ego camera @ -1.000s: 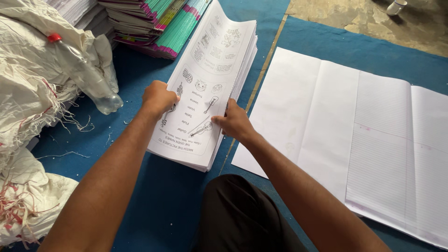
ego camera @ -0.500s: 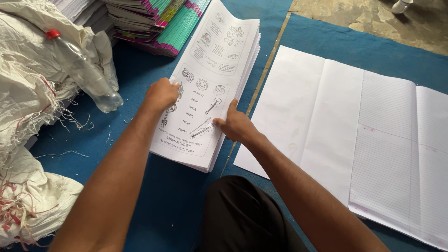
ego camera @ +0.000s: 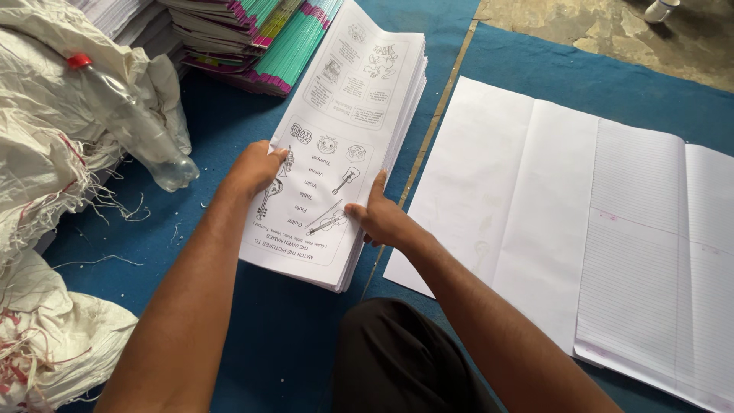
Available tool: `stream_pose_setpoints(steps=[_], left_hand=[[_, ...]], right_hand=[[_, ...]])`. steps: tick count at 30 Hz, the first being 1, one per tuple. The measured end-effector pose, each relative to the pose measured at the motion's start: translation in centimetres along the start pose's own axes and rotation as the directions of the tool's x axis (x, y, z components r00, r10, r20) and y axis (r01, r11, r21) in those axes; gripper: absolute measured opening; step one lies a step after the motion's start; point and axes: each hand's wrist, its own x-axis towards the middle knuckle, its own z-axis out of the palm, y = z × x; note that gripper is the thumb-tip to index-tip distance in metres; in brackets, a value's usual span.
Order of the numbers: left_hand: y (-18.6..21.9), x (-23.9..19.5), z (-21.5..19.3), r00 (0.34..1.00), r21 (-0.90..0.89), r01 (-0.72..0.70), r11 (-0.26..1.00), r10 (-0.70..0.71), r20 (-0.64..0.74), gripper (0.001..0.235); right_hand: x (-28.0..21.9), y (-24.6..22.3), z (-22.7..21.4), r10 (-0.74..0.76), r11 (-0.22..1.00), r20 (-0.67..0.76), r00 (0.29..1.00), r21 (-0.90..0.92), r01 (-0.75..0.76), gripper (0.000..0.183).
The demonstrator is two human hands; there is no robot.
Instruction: The person sits on the floor and repeatedly picks up a stack of printed paper sheets, flips them over, and places them back down. The person handles the sheets by hand without using any tools.
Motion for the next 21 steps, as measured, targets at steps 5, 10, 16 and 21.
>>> stream_pose_setpoints(steps=[5,10,16,21], left_hand=[[0.2,-0.5,0.4,0.999,-0.005,0.029,1.0,-0.029,-0.028,0.043],[0.4,-0.6,0.4,0.999,-0.009,-0.013,1.0,0.012,-0.046,0.041],[0.2,0.2,0.8,0.998,0.012,0.008,1.0,-0.007,-0.057,0.042],[-0.1,1.3,0.0,1.0,0.071,-0.022,0.997,0.023,-0.008,0.045]], right_hand=[[0.2,0.2,0.0,-0.006,1.0,0.014,1.0,0.003,0.006,0.107],[-0.2,0.4,0.0,-0.031,0.996,0.004,1.0,0.078,0.03,0.106],[0.0,1.1,0.1,-0.066,0.994,-0.004,0.998,0.088,0.066,0.105],[0.9,2.7,0.8,-0.174,0.985,-0.071,0.982,0.0,0.175,0.105]])
